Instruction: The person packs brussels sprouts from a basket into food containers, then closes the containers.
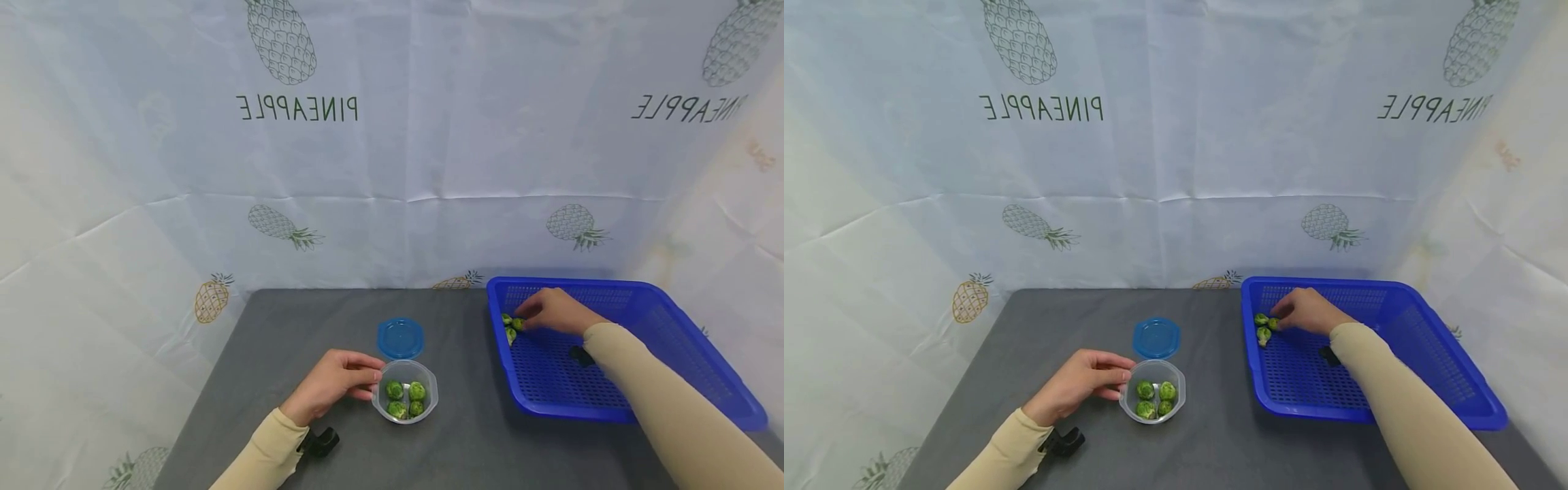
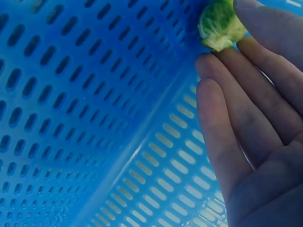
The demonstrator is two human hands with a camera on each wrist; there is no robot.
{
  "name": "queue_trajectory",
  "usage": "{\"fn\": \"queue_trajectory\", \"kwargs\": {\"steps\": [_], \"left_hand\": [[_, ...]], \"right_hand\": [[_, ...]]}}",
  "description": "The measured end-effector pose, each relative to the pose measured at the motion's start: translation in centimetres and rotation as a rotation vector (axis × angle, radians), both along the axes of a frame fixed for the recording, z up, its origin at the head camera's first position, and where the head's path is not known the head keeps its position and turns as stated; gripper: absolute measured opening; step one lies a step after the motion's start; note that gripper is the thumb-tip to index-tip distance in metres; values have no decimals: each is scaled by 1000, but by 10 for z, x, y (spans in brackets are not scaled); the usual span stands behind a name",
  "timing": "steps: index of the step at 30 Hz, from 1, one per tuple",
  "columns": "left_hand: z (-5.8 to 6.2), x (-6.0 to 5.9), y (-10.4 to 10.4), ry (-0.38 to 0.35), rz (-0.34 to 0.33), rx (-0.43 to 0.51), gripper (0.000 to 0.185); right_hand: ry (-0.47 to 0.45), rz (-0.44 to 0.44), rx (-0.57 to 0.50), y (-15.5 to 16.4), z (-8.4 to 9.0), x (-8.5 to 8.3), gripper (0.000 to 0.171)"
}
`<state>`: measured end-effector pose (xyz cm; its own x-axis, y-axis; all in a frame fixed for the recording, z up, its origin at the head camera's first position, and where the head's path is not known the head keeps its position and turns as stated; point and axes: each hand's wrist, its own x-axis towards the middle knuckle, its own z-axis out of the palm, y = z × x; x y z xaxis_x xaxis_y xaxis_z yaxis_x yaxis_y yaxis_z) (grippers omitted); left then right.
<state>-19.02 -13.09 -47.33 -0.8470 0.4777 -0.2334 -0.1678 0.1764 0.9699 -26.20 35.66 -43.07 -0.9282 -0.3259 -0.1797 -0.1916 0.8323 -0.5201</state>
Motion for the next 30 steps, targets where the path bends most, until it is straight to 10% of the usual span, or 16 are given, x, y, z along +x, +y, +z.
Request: {"fn": "queue_trajectory", "kwargs": {"steps": [30], "left_hand": [[-1, 0, 0, 2, -3, 2, 40]], "right_hand": [[45, -38, 33, -4, 15, 20, 29]]}}
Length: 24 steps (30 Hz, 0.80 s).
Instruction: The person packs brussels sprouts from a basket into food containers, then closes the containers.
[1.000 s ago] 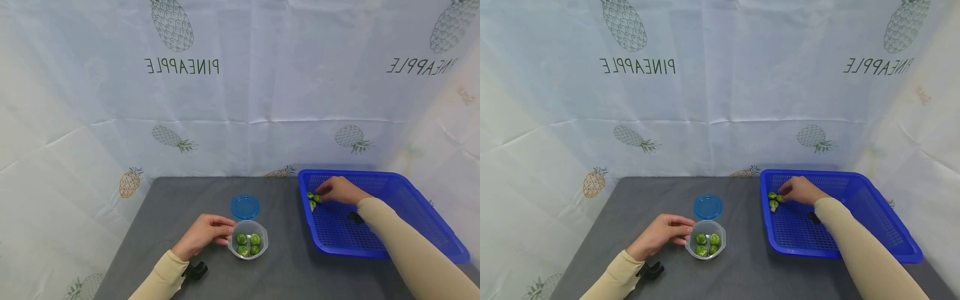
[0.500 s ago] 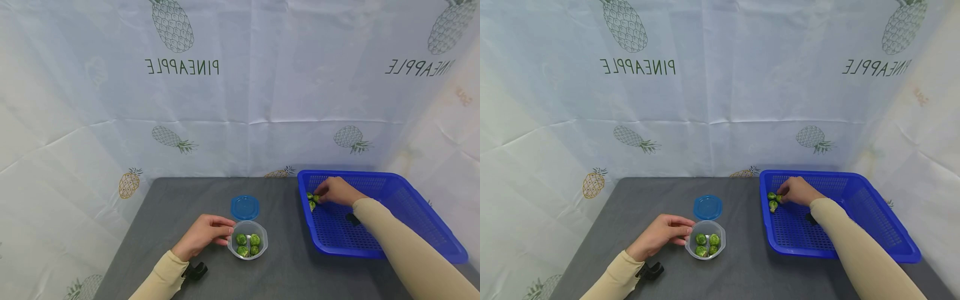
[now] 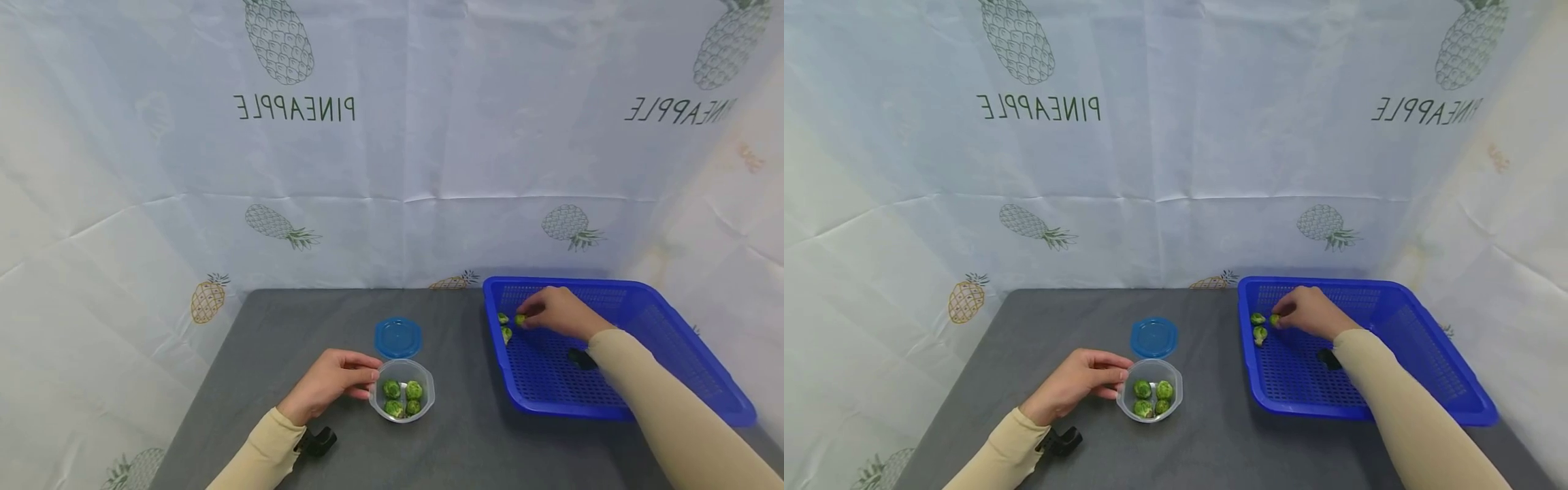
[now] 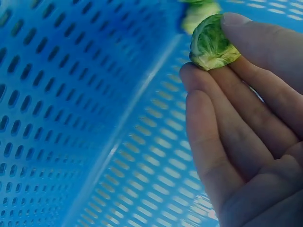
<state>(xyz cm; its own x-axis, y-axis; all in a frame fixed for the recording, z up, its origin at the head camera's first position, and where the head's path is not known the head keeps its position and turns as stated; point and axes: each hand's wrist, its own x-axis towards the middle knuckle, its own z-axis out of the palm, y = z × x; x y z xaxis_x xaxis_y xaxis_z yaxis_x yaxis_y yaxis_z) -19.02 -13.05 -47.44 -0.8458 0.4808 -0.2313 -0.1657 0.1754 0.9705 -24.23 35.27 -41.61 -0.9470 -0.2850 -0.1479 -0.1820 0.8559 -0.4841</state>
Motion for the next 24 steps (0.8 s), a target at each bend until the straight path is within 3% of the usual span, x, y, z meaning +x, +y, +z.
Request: {"fn": "queue_trajectory", "kwargs": {"steps": [17, 24], "left_hand": [[0, 1, -3, 7, -5, 4, 40], [0, -2, -2, 1, -1, -15, 39]], "right_hand": [[50, -53, -33, -26, 41, 55, 32], [101, -85, -89, -55, 62, 73, 34]]}}
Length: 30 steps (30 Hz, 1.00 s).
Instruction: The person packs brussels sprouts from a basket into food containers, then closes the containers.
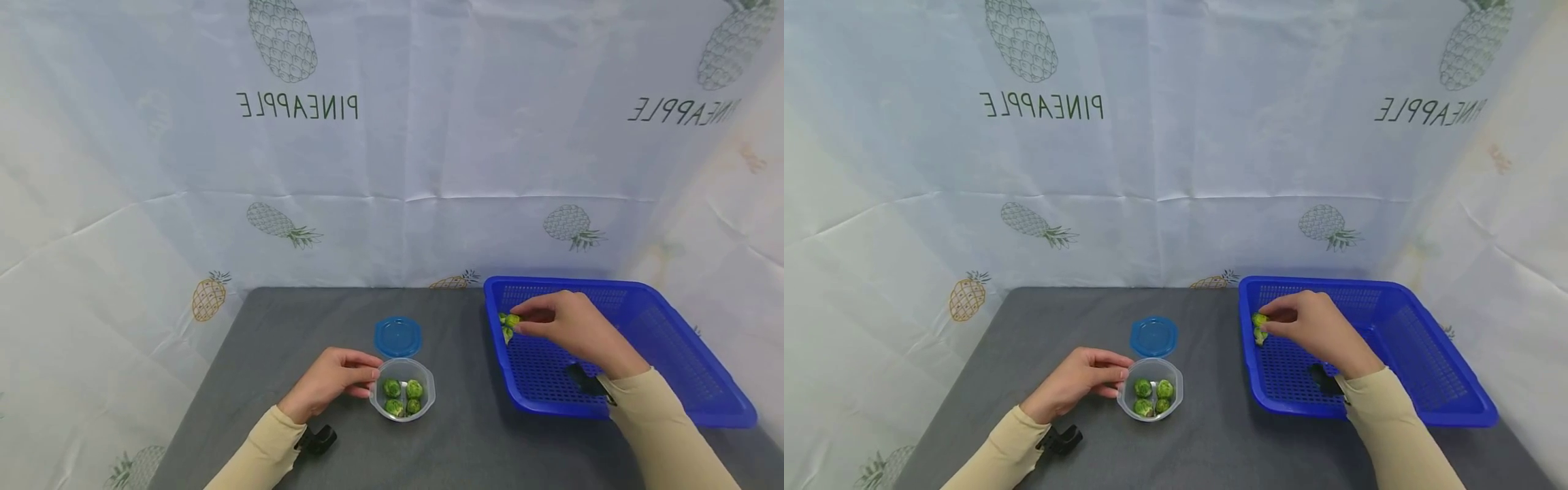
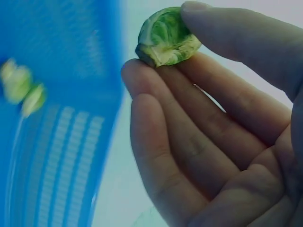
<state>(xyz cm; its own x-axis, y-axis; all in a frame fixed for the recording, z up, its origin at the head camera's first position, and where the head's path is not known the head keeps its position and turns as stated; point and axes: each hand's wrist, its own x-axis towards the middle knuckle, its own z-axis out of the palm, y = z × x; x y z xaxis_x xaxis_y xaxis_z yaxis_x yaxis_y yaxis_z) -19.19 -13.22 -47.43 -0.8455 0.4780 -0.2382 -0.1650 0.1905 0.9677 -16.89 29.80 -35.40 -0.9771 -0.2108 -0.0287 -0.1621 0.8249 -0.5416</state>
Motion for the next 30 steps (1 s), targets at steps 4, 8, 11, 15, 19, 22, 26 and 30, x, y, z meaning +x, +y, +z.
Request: {"fn": "queue_trajectory", "kwargs": {"steps": [4, 8, 11, 15, 19, 22, 26, 30], "left_hand": [[0, -1, 0, 9, -1, -4, 39], [0, -1, -1, 16, -6, 1, 39], [0, 0, -1, 16, -3, 3, 38], [1, 1, -2, 11, -1, 0, 38], [2, -1, -2, 9, -5, -1, 39], [2, -1, -2, 8, -5, -1, 39], [2, -1, -2, 6, -6, -1, 38], [2, -2, -2, 2, -2, 0, 37]], "right_hand": [[5, 2, -51, -29, 4, 4, 31], [4, 49, -102, -61, 1, 2, 28], [7, 101, -132, -84, -5, -1, 24], [6, 153, -153, -112, -15, -3, 22], [-7, 196, -181, -134, -26, -4, 21], [-21, 213, -204, -145, -34, -4, 21], [-30, 217, -219, -155, -44, -3, 20], [-33, 224, -216, -160, -55, -2, 19]]}}
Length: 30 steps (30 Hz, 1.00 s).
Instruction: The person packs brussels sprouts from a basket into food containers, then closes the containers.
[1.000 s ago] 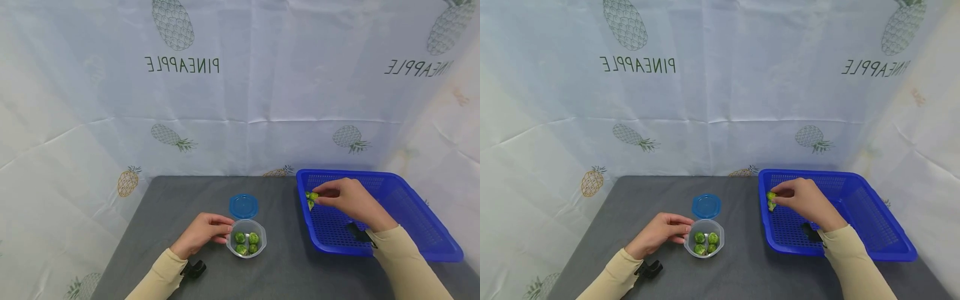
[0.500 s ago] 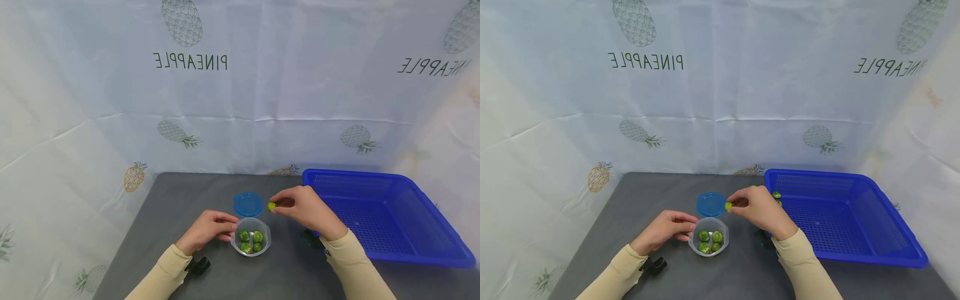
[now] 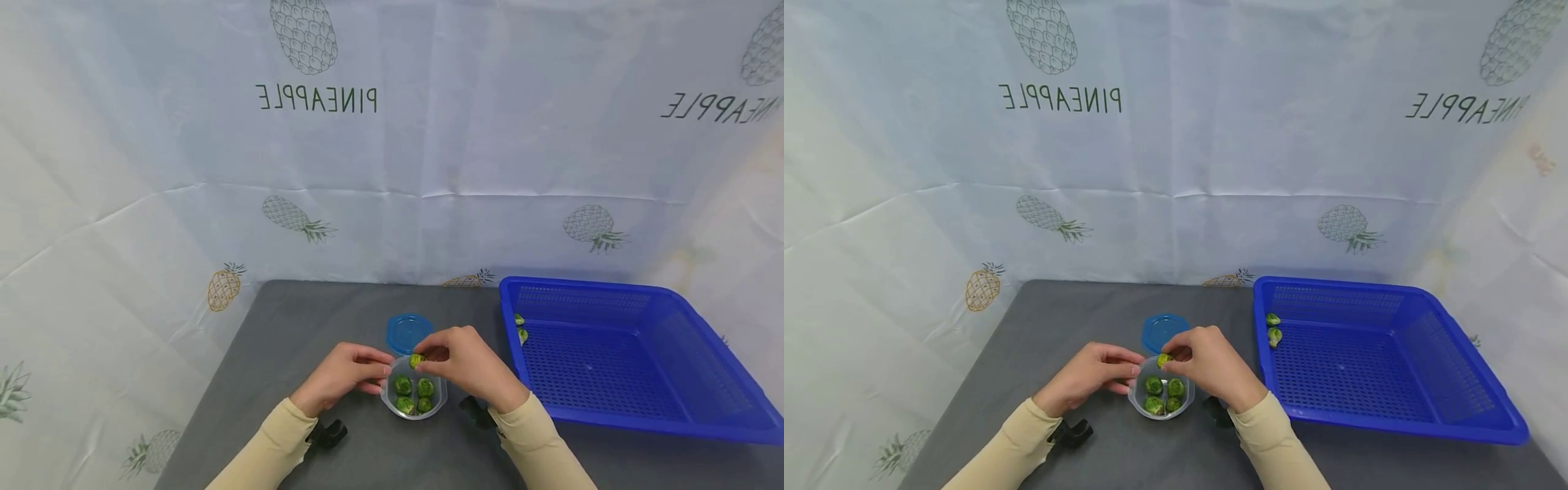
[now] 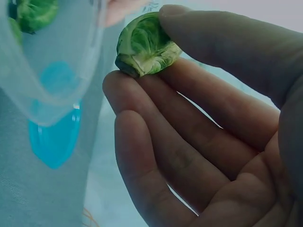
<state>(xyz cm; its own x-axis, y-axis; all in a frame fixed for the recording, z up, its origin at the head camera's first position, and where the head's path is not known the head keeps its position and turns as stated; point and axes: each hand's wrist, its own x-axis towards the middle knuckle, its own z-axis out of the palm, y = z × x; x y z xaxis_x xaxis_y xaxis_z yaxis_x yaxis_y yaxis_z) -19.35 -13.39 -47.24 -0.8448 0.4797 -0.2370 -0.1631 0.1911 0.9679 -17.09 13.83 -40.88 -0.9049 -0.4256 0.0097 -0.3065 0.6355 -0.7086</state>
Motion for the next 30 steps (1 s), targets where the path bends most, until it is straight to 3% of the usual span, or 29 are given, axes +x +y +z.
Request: {"fn": "queue_trajectory", "kwargs": {"steps": [7, 17, 30], "left_hand": [[1, 0, 0, -4, 7, -2, 37], [-1, 0, 0, -14, 1, 5, 37], [0, 0, 1, -5, 6, -6, 38]], "right_hand": [[13, 10, 41, -6, -8, -1, 18], [-10, 15, 66, -9, -9, -1, 18], [25, 32, 86, -9, -11, -2, 18]]}}
